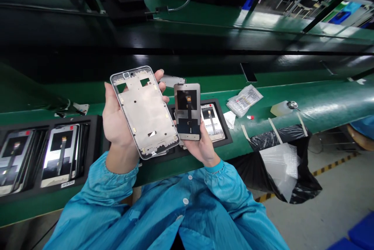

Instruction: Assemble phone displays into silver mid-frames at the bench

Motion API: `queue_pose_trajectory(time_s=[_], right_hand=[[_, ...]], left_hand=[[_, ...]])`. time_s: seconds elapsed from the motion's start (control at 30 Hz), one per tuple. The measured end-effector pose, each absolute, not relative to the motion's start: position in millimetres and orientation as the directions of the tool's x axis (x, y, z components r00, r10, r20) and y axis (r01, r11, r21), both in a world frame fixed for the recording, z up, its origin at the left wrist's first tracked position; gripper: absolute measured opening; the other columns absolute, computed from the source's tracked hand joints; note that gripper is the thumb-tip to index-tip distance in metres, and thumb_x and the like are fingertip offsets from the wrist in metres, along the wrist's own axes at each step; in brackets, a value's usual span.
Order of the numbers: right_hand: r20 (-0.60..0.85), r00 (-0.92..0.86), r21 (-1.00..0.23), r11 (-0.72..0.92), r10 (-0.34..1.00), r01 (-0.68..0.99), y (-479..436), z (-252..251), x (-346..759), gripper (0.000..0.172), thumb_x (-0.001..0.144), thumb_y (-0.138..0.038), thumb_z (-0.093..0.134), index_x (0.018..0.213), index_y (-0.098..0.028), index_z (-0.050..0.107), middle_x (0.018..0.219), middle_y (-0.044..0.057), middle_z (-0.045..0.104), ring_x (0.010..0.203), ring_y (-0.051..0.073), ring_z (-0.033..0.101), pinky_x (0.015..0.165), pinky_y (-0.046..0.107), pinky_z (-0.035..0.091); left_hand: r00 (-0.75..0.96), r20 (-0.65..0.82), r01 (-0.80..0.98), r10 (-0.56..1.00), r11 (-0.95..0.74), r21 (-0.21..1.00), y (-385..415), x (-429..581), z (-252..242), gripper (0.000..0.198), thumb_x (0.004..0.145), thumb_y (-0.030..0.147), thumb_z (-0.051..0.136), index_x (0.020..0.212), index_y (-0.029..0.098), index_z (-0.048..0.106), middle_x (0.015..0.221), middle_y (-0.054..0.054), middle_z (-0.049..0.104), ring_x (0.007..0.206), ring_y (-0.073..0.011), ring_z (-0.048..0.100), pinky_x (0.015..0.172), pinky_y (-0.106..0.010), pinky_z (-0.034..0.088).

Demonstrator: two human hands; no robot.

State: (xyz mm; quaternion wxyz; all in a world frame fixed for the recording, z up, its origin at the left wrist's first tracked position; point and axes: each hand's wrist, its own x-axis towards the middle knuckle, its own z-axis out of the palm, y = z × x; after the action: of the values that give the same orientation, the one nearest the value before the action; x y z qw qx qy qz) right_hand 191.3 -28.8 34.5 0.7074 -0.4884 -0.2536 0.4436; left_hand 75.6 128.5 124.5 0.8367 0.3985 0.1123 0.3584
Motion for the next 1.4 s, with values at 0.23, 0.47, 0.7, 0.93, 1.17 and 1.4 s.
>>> queue_pose_trajectory(time_s=[0.23,0.47,0.7,0.93,1.17,1.4], right_hand=[[0.285,0.467,-0.958,0.26,0.837,0.118,-60.1,33.4,239.3,0.067,0.106,-0.069,0.076,0.166,-0.048,0.057,0.159,0.007,0.071,0.142,0.035,0.074,0.124,0.066,0.06],[0.527,0.086,-0.688,0.366,0.845,0.626,-68.6,71.2,256.4,0.078,0.104,-0.039,0.087,0.174,-0.047,0.055,0.156,0.013,0.061,0.146,0.037,0.067,0.122,0.062,0.061],[0.425,0.092,-0.73,0.281,0.9,0.623,-74.8,74.4,249.8,0.065,0.106,-0.047,0.085,0.168,-0.042,0.066,0.155,0.015,0.062,0.144,0.037,0.068,0.125,0.062,0.061],[0.383,0.085,-0.733,0.247,0.92,0.633,-79.1,82.1,251.9,0.063,0.107,-0.05,0.083,0.168,-0.038,0.068,0.155,0.016,0.062,0.146,0.038,0.067,0.128,0.064,0.058],[0.474,0.093,-0.766,0.358,0.876,0.535,-60.9,68.9,245.9,0.075,0.105,-0.055,0.086,0.174,-0.044,0.059,0.157,0.014,0.062,0.141,0.037,0.07,0.126,0.063,0.06],[0.354,0.398,-0.923,0.248,0.846,0.293,-37.5,51.7,218.2,0.099,0.095,-0.083,0.082,0.177,-0.036,0.055,0.159,0.016,0.06,0.135,0.036,0.072,0.121,0.057,0.066]], left_hand=[[0.526,0.157,-0.683,0.836,0.304,0.664,120.2,84.9,130.0,0.06,0.117,0.076,0.046,0.155,0.034,0.067,0.14,-0.009,0.081,0.119,-0.0283,0.081,0.096,-0.041,0.072],[0.443,0.273,-0.711,0.854,0.149,0.687,118.4,89.3,127.5,0.064,0.104,0.081,0.071,0.15,0.037,0.071,0.138,-0.008,0.08,0.117,-0.0295,0.08,0.1,-0.045,0.07],[0.463,0.422,-0.691,0.779,0.019,0.722,130.0,79.8,118.6,0.052,0.11,0.077,0.062,0.154,0.05,0.065,0.146,0.0,0.077,0.13,-0.0314,0.076,0.111,-0.054,0.068],[0.463,0.455,-0.636,0.761,-0.073,0.768,132.0,75.7,122.8,0.07,0.104,0.084,0.066,0.164,0.048,0.055,0.148,0.002,0.075,0.133,-0.034,0.075,0.109,-0.055,0.069],[0.476,0.571,-0.678,0.669,-0.134,0.722,135.5,79.5,113.2,0.053,0.109,0.073,0.07,0.151,0.04,0.065,0.148,-0.004,0.075,0.125,-0.0308,0.079,0.104,-0.05,0.072],[0.566,0.641,-0.639,0.519,-0.215,0.738,146.0,79.7,102.4,0.052,0.105,0.059,0.083,0.149,0.036,0.069,0.148,-0.012,0.075,0.121,-0.0325,0.085,0.098,-0.05,0.076]])
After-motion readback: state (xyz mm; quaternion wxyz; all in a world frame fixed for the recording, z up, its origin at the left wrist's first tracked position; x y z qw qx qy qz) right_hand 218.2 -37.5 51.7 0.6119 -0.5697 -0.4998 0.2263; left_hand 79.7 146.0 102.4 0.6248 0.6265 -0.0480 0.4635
